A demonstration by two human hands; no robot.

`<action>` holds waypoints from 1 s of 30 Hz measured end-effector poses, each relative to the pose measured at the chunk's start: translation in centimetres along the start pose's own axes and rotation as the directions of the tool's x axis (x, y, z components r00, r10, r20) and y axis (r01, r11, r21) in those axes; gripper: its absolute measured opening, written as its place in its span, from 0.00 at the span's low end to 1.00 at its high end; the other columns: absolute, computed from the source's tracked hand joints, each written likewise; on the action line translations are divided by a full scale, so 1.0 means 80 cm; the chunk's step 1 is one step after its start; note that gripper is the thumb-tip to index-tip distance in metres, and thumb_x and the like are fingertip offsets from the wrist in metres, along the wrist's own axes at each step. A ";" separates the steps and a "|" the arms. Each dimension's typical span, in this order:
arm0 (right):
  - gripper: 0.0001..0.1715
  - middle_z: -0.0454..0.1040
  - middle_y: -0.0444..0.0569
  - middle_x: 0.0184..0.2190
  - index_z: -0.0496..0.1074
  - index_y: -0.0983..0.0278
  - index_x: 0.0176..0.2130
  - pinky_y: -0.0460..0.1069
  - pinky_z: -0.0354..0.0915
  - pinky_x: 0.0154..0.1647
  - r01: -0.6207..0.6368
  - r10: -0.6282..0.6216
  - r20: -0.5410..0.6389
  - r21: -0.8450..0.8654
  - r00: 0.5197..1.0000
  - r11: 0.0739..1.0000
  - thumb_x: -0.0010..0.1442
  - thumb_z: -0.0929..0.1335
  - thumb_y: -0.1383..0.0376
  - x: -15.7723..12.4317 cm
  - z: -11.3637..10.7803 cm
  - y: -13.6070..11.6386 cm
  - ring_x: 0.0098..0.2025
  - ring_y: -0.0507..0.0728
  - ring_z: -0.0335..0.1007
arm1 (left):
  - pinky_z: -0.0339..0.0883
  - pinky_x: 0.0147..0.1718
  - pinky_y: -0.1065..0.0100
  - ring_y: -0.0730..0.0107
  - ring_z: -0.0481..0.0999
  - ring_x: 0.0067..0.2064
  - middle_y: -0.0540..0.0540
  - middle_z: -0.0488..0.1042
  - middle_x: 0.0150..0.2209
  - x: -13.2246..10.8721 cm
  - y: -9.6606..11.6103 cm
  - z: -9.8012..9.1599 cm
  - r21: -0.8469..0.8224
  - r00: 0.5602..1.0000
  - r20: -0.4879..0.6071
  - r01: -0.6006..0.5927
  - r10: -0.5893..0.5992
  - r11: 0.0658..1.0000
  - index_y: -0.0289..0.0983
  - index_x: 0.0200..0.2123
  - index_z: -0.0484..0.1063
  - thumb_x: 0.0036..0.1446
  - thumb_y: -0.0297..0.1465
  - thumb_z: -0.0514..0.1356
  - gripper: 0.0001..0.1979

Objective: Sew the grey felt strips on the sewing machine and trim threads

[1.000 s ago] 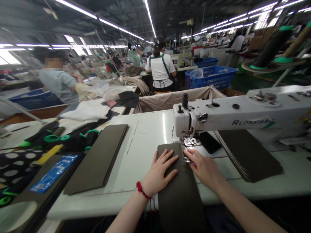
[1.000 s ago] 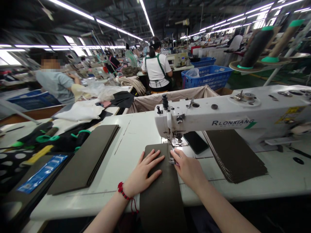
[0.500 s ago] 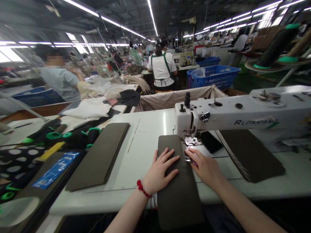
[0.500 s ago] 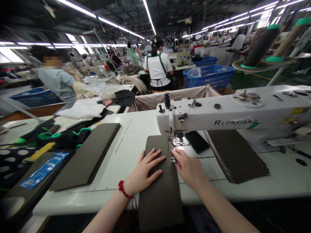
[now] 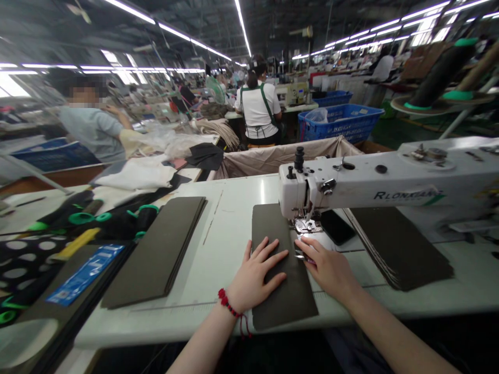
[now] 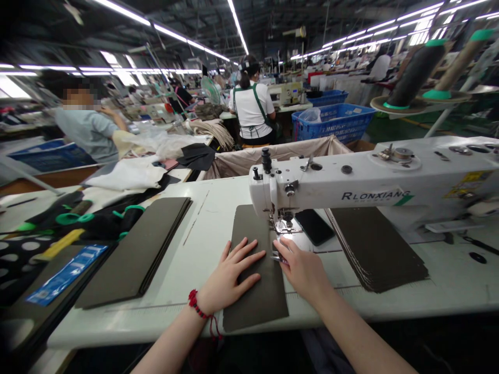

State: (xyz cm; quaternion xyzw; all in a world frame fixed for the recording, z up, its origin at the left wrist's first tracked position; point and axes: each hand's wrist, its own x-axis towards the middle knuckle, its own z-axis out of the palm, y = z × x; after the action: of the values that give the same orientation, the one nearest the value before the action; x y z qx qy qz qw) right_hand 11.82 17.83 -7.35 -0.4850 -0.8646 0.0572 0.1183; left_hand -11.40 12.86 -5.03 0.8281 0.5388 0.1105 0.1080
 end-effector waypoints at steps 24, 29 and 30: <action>0.31 0.60 0.43 0.63 0.58 0.52 0.63 0.51 0.70 0.38 0.001 -0.001 -0.003 0.015 1.000 1.000 0.62 0.61 0.67 0.000 0.000 0.000 0.45 0.56 0.74 | 0.26 0.64 0.41 0.55 0.50 0.68 0.50 0.54 0.67 0.000 0.002 0.002 0.005 0.999 -0.005 -0.034 0.034 0.999 0.51 0.65 0.52 0.66 0.41 0.52 0.26; 0.30 0.60 0.43 0.63 0.58 0.52 0.63 0.51 0.70 0.38 -0.005 0.005 -0.005 0.021 1.000 1.000 0.63 0.61 0.67 0.000 0.001 0.000 0.45 0.56 0.74 | 0.31 0.65 0.46 0.57 0.52 0.67 0.48 0.56 0.66 0.009 -0.003 0.003 0.019 0.997 -0.011 -0.077 0.078 0.997 0.48 0.66 0.52 0.66 0.41 0.51 0.27; 0.30 0.60 0.44 0.63 0.58 0.52 0.63 0.51 0.70 0.38 -0.003 0.003 -0.005 0.024 1.000 1.000 0.63 0.61 0.67 0.000 0.001 0.000 0.45 0.56 0.74 | 0.32 0.66 0.47 0.58 0.52 0.67 0.48 0.56 0.66 0.011 -0.004 0.002 0.021 0.996 -0.011 -0.085 0.085 0.996 0.48 0.66 0.51 0.66 0.42 0.51 0.27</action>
State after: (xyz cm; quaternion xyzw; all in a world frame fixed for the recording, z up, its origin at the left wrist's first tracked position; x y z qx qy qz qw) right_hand 11.82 17.80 -7.44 -0.4851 -0.8628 0.0664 0.1259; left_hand -11.29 13.83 -5.26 0.8507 0.5049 0.1141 0.0915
